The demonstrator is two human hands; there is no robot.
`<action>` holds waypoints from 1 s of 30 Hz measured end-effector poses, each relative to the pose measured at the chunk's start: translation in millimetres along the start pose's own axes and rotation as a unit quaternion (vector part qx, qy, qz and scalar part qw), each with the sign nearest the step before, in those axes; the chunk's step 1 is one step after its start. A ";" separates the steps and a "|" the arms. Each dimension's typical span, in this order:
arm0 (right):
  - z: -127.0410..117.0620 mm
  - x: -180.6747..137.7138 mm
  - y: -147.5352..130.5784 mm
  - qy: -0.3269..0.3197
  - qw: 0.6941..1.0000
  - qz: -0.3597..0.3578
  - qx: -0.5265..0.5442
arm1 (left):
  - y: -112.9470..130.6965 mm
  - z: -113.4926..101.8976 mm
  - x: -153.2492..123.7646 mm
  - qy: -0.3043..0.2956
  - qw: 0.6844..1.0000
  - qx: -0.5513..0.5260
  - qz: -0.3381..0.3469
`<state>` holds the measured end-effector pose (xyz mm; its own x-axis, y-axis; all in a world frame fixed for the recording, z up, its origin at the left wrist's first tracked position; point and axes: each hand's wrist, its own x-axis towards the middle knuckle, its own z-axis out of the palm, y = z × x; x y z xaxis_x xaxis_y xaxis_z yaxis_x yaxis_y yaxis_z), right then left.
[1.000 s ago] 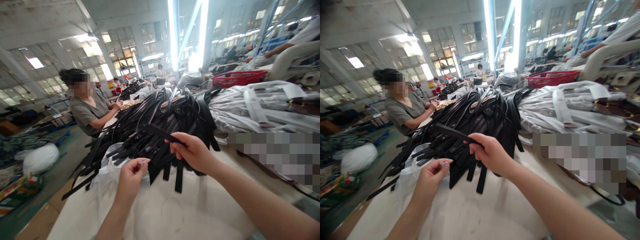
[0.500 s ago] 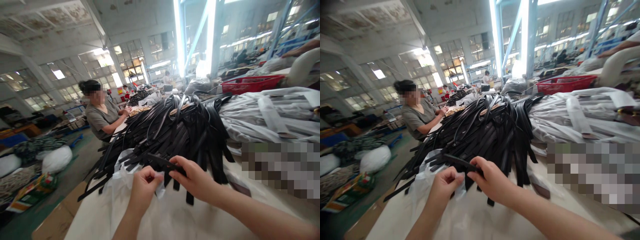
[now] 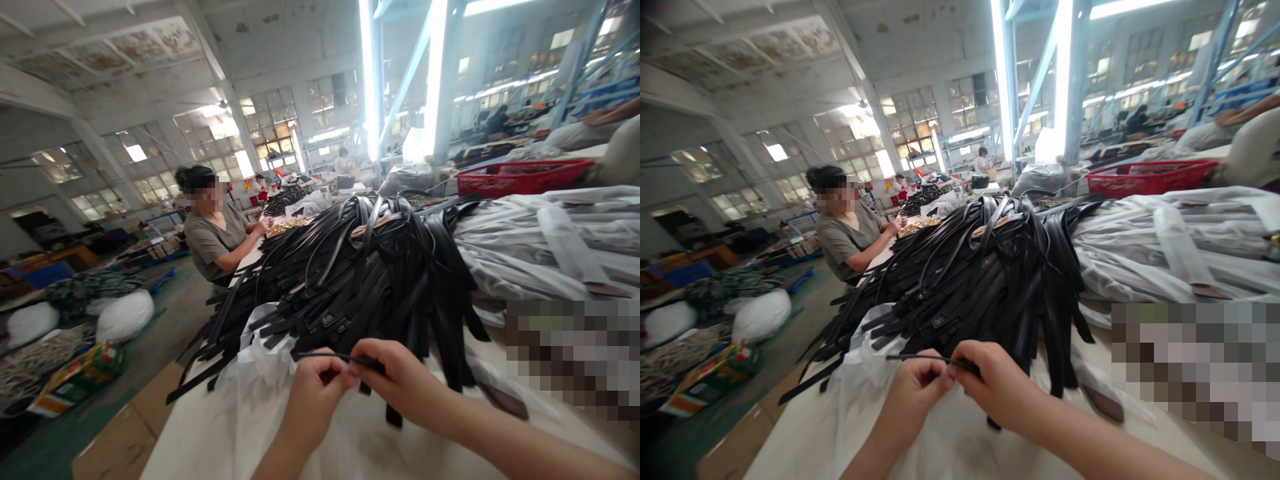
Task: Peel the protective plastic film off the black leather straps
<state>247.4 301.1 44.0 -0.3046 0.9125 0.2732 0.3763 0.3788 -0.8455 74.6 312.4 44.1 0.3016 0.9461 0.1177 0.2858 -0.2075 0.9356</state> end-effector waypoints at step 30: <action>-54.9 3.4 -1.2 -0.032 0.953 -0.030 -0.299 | 7.7 -29.2 7.4 0.109 0.972 0.179 0.105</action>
<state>294.0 312.3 71.2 -0.3862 0.8826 0.2682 0.7820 0.4674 -0.4122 52.4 325.0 61.9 0.1992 0.8954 0.3982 0.5480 -0.4387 0.7122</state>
